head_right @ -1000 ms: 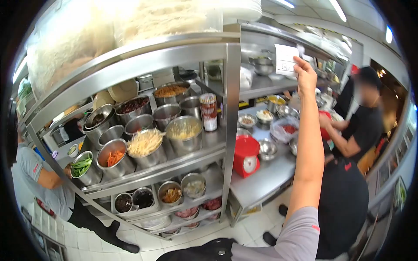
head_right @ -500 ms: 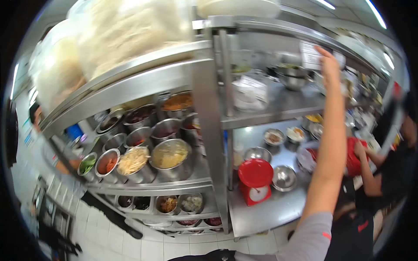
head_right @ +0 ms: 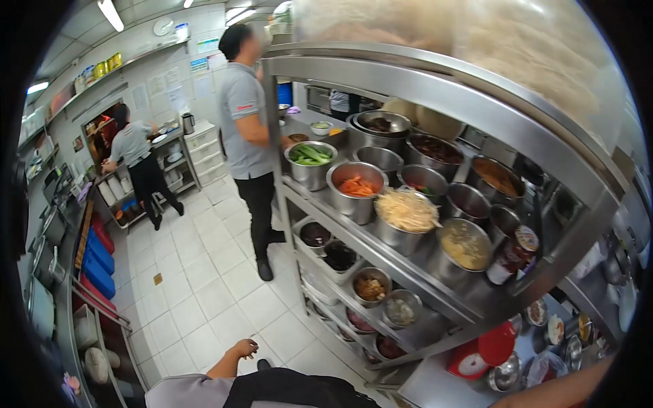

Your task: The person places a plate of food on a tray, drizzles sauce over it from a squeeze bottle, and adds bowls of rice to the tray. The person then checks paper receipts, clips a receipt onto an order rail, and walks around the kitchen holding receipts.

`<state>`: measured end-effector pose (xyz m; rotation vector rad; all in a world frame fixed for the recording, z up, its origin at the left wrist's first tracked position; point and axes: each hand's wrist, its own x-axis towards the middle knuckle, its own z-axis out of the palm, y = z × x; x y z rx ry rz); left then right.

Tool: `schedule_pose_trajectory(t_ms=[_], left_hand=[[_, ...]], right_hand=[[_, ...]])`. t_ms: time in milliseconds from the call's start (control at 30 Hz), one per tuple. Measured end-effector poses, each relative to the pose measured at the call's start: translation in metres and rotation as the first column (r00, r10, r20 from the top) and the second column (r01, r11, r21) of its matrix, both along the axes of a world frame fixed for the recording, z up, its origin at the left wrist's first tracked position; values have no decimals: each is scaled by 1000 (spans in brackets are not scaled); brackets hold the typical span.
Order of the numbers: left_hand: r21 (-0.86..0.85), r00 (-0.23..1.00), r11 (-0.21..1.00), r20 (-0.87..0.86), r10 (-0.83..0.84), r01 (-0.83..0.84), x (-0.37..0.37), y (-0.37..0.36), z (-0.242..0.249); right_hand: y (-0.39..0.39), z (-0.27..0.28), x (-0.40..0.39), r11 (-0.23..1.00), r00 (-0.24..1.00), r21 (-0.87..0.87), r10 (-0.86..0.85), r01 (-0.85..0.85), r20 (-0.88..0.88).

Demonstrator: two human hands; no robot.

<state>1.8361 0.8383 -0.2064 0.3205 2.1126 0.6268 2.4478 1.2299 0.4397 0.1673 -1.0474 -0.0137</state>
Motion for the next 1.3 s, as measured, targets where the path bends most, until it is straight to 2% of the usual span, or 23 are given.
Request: schedule_pose_trajectory(t_ms=[67, 100, 133, 167, 200, 233, 267, 300, 333, 400, 467, 533, 567, 633, 667, 733, 767, 933, 1033, 1133, 1200, 1233, 1300], left_hand=[[-49, 1000, 998, 6, -29, 29, -17, -26, -4], [-32, 1000, 999, -2, -10, 10, -24, -39, -5], [-15, 1000, 1000, -7, 7, -7, -30, -51, -4], [-8, 1000, 1000, 15, 16, -16, -37, -61, -1], [-3, 999, 1000, 38, 25, -25, -45, -71, 0], [153, 997, 986, 65, 52, -62, -59, -82, -17], [311, 993, 945, 94, 72, -98, -74, -87, -21], [457, 944, 830, 230, 238, -321, -86, -89, -15], [558, 845, 636, 394, 363, -533, -96, -74, 17], [705, 875, 526, 317, 366, -476, -122, -51, 94], [847, 914, 350, 344, 214, -400, -140, -37, 176], [943, 989, 299, 143, 34, -147, -156, -31, 231], [945, 992, 301, 120, 40, -126, -157, -30, 254], [982, 999, 181, -47, -10, 48, -158, -29, 287], [982, 998, 181, -58, -8, 58, -163, -31, 288], [993, 998, 119, -17, 54, 10, -171, -34, 279], [985, 996, 171, 9, 85, -24, -175, -35, 279], [982, 973, 184, -92, 211, 53, -242, -29, 266], [967, 972, 237, -144, 186, 98, -291, -15, 266], [959, 980, 283, -52, 193, -5, -345, 12, 276], [880, 974, 474, -132, 184, 30, -390, 27, 273], [880, 972, 474, -138, 192, 32, -411, 36, 270], [677, 918, 667, -397, -28, 313, -452, 47, 254]], right_hand=[[-41, -15, -80, 994, 997, 104, 21, -14, -70], [-54, -32, -100, 969, 983, 202, 113, -142, 147], [-78, -38, -152, 976, 995, 214, -63, 45, 75], [-105, -49, -205, 918, 931, 239, 349, -316, -108], [-120, -69, -246, 840, 827, 264, 528, -475, -194], [-134, -90, -287, 730, 677, 327, 681, -600, -278], [-139, -124, -311, 851, 852, 83, 504, -518, 142], [-142, -153, -338, 949, 755, -93, 298, -303, 584], [-165, -175, -399, 931, 763, -255, 361, -262, 536], [-191, -225, -492, 858, 721, -446, 476, -255, 503], [-216, -271, -567, 723, 618, -585, 660, -367, 427], [-243, -305, -619, 645, 443, -678, 754, -353, 486], [-264, -308, -641, 622, 349, -698, 781, -355, 519], [-296, -323, -680, 629, 198, -697, 775, -346, 601], [-305, -334, -698, 656, 145, -674, 744, -339, 652], [-313, -339, -727, 688, 182, -632, 715, -357, 675], [-313, -341, -742, 714, 209, -597, 688, -365, 695], [-299, -341, -826, 727, 280, -536, 671, -428, 687], [-277, -333, -878, 696, 256, -545, 697, -468, 670], [-248, -323, -934, 631, 207, -584, 750, -511, 629], [-231, -318, -971, 506, 121, -683, 840, -527, 529], [-221, -320, -993, 502, 117, -679, 841, -536, 529], [-201, -339, -1046, 309, -132, -868, 914, -389, 384]])
